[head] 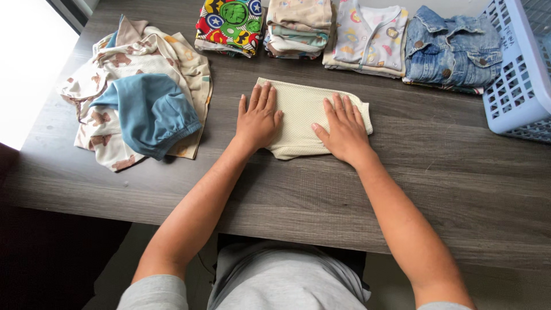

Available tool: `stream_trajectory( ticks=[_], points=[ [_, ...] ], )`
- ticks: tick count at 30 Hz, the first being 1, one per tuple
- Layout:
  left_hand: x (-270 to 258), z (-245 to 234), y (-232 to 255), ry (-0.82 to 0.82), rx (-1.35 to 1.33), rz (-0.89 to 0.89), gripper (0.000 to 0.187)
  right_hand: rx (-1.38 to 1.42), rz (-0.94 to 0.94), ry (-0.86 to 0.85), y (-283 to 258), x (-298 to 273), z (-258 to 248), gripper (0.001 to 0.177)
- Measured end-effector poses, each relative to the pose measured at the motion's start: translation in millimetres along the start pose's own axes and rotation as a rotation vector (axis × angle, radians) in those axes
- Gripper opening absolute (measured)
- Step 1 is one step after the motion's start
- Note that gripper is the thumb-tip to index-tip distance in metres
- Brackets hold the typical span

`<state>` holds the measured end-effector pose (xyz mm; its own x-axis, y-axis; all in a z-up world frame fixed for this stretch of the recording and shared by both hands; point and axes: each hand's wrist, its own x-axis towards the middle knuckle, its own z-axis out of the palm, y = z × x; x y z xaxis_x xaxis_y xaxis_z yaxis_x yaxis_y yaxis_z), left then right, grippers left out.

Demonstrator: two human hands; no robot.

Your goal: The person folds several small garments one by one on a table, including a superhero-printed shirt, a light green shirt, a blue shirt, and a white shirt with bear patterns. Each item is smoothed, folded into a compact rectangle, and placed into a growing stack.

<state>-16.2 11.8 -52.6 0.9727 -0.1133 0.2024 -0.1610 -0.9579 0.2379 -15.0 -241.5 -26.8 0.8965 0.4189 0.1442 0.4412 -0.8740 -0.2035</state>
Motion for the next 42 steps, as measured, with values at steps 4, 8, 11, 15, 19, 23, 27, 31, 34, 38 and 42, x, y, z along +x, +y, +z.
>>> stream_trajectory(
  ticks=[4, 8, 11, 15, 19, 23, 27, 31, 34, 38, 42],
  points=[
    [-5.3, -16.0, 12.4, 0.256, 0.021, 0.098, 0.068, 0.026, -0.023, 0.006, 14.0, -4.3, -14.6, 0.079],
    [-23.6, -47.8, 32.5, 0.225, -0.257, 0.426, 0.045, 0.151, -0.095, 0.152, 32.1, -16.2, -40.7, 0.071],
    [-45.0, -60.6, 54.0, 0.084, -0.390, 0.544, 0.037, 0.270, -0.137, 0.273, 37.8, -30.9, -55.2, 0.052],
    [-56.4, -65.4, 72.8, 0.003, -0.391, 0.620, 0.045, 0.436, -0.200, 0.215, 25.6, -47.6, -65.4, 0.034],
    [-51.2, -61.3, 68.7, 0.013, -0.342, 0.577, 0.038, 0.524, -0.247, 0.104, 10.5, -57.9, -71.6, 0.028],
    [-49.4, -50.0, 61.9, 0.043, -0.310, 0.531, 0.023, 0.426, -0.341, 0.107, 3.9, -59.6, -70.7, 0.037],
    [-45.4, -46.9, 61.3, 0.105, -0.389, 0.450, 0.018, 0.366, -0.328, 0.121, -0.7, -55.9, -62.2, 0.028],
    [-42.2, -52.5, 63.4, 0.170, -0.421, 0.425, 0.028, 0.386, -0.232, 0.094, 1.0, -52.7, -53.3, 0.018],
    [-41.8, -61.0, 62.1, -0.020, -0.432, 0.369, 0.069, 0.458, -0.148, 0.092, 4.0, -51.4, -51.0, 0.016],
    [-43.1, -64.3, 59.2, 0.021, -0.360, 0.418, 0.075, 0.545, -0.028, 0.073, 4.2, -50.5, -50.2, 0.019],
    [-39.0, -61.0, 51.4, -0.071, -0.437, 0.300, 0.067, 0.526, -0.037, 0.058, 5.4, -47.5, -54.3, 0.019]
  ],
)
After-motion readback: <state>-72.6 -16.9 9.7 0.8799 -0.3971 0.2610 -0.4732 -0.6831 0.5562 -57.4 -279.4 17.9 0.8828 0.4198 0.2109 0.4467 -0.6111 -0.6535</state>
